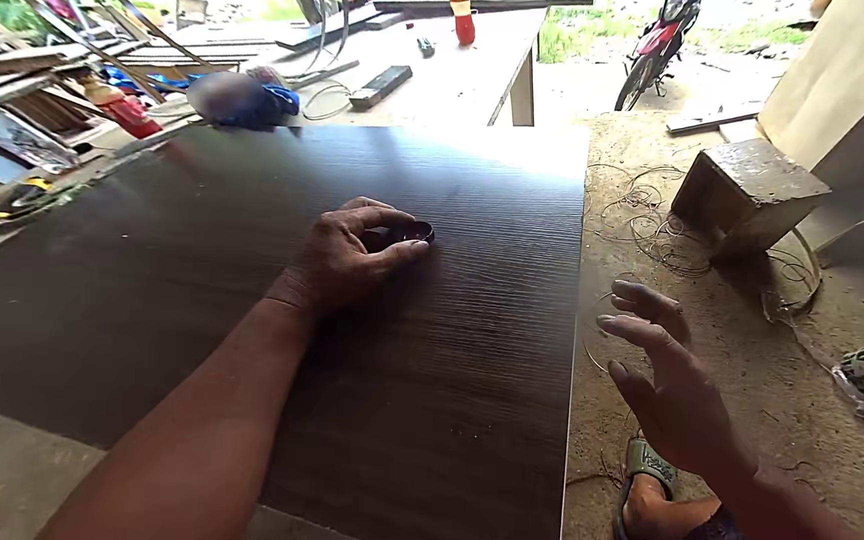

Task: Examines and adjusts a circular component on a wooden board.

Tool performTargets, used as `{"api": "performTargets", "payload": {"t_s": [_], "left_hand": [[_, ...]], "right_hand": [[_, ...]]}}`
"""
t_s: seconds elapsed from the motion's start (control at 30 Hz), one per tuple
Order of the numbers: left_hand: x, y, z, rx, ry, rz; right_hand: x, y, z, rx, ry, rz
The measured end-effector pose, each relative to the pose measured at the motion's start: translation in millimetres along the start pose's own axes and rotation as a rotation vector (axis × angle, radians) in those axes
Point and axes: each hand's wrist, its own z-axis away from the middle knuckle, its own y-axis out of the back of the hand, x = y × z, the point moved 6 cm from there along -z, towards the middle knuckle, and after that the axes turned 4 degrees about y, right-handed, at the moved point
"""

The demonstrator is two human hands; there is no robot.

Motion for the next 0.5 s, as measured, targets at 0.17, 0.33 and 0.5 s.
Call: {"api": "performTargets", "payload": {"t_s": [0.17, 0.33, 0.5], "left_hand": [[-0.5, 1.6, -1.3, 0.008, -0.017, 0.013], [-0.5, 1.9, -0.7, 0.003, -0.001, 0.043], [1.7, 1.8, -0.8, 0.007, -0.022, 0.053]], "right_hand": [[2.4, -8.1, -6.7, -0.021, 0.045, 0.069], [2.7, -6.4, -10.6, -0.027, 0.045, 0.079], [0.4, -6.8, -11.3, -0.042, 0.044, 0.112]]}}
